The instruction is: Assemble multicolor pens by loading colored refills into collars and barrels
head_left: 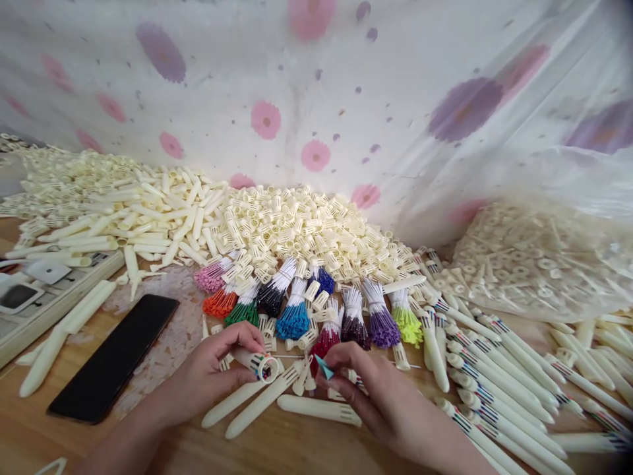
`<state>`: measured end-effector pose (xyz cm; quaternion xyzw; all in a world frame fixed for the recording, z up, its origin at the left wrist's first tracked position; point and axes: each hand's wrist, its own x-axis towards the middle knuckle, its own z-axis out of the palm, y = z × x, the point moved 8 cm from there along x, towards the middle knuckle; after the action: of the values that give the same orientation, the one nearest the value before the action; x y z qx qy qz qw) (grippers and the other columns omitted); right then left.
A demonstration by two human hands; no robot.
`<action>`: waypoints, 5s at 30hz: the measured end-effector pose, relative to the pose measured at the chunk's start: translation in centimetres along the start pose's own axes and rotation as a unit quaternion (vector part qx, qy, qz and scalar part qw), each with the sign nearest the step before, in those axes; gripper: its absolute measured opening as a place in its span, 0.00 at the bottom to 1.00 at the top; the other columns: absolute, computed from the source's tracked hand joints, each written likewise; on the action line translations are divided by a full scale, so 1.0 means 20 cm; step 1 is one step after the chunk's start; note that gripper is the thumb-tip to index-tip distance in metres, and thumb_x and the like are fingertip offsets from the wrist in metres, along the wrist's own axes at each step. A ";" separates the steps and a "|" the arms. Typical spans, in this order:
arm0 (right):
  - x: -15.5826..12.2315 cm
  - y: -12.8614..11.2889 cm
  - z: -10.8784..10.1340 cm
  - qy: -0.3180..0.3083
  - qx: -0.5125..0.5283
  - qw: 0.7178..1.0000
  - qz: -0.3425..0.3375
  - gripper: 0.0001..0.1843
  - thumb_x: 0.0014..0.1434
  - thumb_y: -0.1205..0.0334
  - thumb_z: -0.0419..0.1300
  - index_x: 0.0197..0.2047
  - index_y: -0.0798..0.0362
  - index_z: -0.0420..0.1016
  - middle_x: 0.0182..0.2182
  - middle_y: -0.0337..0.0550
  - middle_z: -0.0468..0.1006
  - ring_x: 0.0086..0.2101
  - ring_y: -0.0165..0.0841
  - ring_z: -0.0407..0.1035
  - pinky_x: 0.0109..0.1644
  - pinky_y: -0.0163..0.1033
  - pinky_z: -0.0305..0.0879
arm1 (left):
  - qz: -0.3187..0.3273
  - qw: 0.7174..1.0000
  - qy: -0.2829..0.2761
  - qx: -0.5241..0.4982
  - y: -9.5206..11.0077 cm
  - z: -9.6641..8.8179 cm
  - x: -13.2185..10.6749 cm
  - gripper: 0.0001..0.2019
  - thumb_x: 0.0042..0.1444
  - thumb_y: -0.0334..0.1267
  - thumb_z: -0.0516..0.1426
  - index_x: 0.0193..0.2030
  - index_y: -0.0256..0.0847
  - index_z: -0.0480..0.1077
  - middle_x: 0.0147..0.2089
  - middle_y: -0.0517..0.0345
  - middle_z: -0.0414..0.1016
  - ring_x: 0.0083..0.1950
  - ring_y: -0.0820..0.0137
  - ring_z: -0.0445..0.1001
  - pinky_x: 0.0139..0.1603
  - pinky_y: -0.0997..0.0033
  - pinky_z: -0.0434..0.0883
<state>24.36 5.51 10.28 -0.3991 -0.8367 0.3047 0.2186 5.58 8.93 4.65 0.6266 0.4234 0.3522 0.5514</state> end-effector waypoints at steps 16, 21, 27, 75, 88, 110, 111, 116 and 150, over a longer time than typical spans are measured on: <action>0.04 -0.13 -0.09 0.110 -0.123 0.985 -0.053 0.11 0.64 0.65 0.51 0.30 0.53 0.68 0.23 0.40 0.72 0.24 0.30 0.65 0.26 0.34 0.57 | 0.117 0.988 0.059 0.079 0.04 0.00 -0.03 0.08 0.50 0.26 0.60 0.32 0.45 0.68 0.35 0.59 0.71 0.37 0.67 0.71 0.39 0.68 0.67; 0.05 -0.13 0.00 0.118 -0.170 0.977 -0.045 0.13 0.65 0.65 0.48 0.29 0.53 0.66 0.22 0.39 0.71 0.20 0.27 0.64 0.23 0.33 0.53 | 0.158 0.963 0.151 0.158 0.07 -0.02 -0.07 0.13 0.48 0.21 0.56 0.32 0.46 0.67 0.35 0.60 0.69 0.38 0.66 0.71 0.39 0.67 0.67; 0.07 -0.12 0.03 0.108 -0.214 0.969 -0.054 0.12 0.64 0.69 0.48 0.29 0.53 0.66 0.22 0.39 0.71 0.22 0.29 0.63 0.25 0.35 0.51 | 0.155 0.963 0.143 0.170 0.07 -0.02 -0.05 0.13 0.49 0.21 0.57 0.34 0.47 0.67 0.36 0.61 0.69 0.39 0.67 0.71 0.39 0.68 0.67; 0.05 -0.18 -0.02 0.151 -0.227 0.957 -0.100 0.14 0.62 0.71 0.50 0.25 0.55 0.64 0.21 0.36 0.67 0.22 0.28 0.59 0.25 0.35 0.48 | 0.173 0.971 0.092 0.138 0.03 -0.01 -0.03 0.13 0.49 0.21 0.57 0.35 0.45 0.68 0.36 0.60 0.70 0.37 0.69 0.72 0.38 0.70 0.69; 0.07 -0.19 0.01 0.113 -0.265 0.952 -0.105 0.16 0.62 0.75 0.47 0.23 0.55 0.62 0.20 0.37 0.64 0.21 0.29 0.54 0.24 0.37 0.44 | 0.152 0.965 0.065 0.201 0.04 0.03 -0.03 0.14 0.49 0.20 0.56 0.34 0.45 0.66 0.37 0.61 0.70 0.38 0.70 0.72 0.38 0.72 0.69; 0.05 -0.23 0.02 0.041 -0.282 0.937 -0.201 0.14 0.64 0.70 0.49 0.27 0.55 0.67 0.24 0.38 0.69 0.23 0.30 0.57 0.24 0.38 0.47 | 0.071 0.977 -0.057 0.191 0.04 0.09 0.01 0.09 0.54 0.35 0.59 0.41 0.47 0.79 0.40 0.54 0.81 0.41 0.62 0.78 0.42 0.68 0.74; 0.05 -0.22 0.02 0.042 -0.282 0.937 -0.200 0.14 0.64 0.70 0.49 0.27 0.56 0.67 0.24 0.39 0.70 0.24 0.30 0.58 0.25 0.38 0.48 | 0.069 0.979 -0.055 0.186 0.04 0.09 0.01 0.09 0.54 0.35 0.59 0.41 0.47 0.79 0.40 0.54 0.81 0.42 0.63 0.78 0.43 0.69 0.74; 0.05 -0.18 -0.04 0.051 -0.267 0.948 -0.166 0.15 0.66 0.69 0.47 0.29 0.55 0.68 0.24 0.40 0.72 0.25 0.30 0.61 0.27 0.36 0.53 | 0.069 0.987 -0.037 0.143 0.03 0.07 0.01 0.10 0.53 0.33 0.60 0.42 0.48 0.77 0.41 0.55 0.80 0.43 0.64 0.77 0.44 0.69 0.73; 0.07 0.08 0.06 0.001 -0.080 0.993 0.089 0.05 0.56 0.69 0.60 0.31 0.54 0.67 0.32 0.41 0.74 0.33 0.31 0.68 0.34 0.33 0.63 | 0.075 0.981 0.178 0.016 -0.05 -0.13 -0.02 0.08 0.47 0.40 0.65 0.33 0.46 0.72 0.38 0.58 0.75 0.42 0.65 0.76 0.40 0.72 0.74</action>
<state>23.67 7.01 8.52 -0.4887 -0.8191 0.2550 0.1584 3.02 9.65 4.07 0.5926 0.4726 0.4916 0.4288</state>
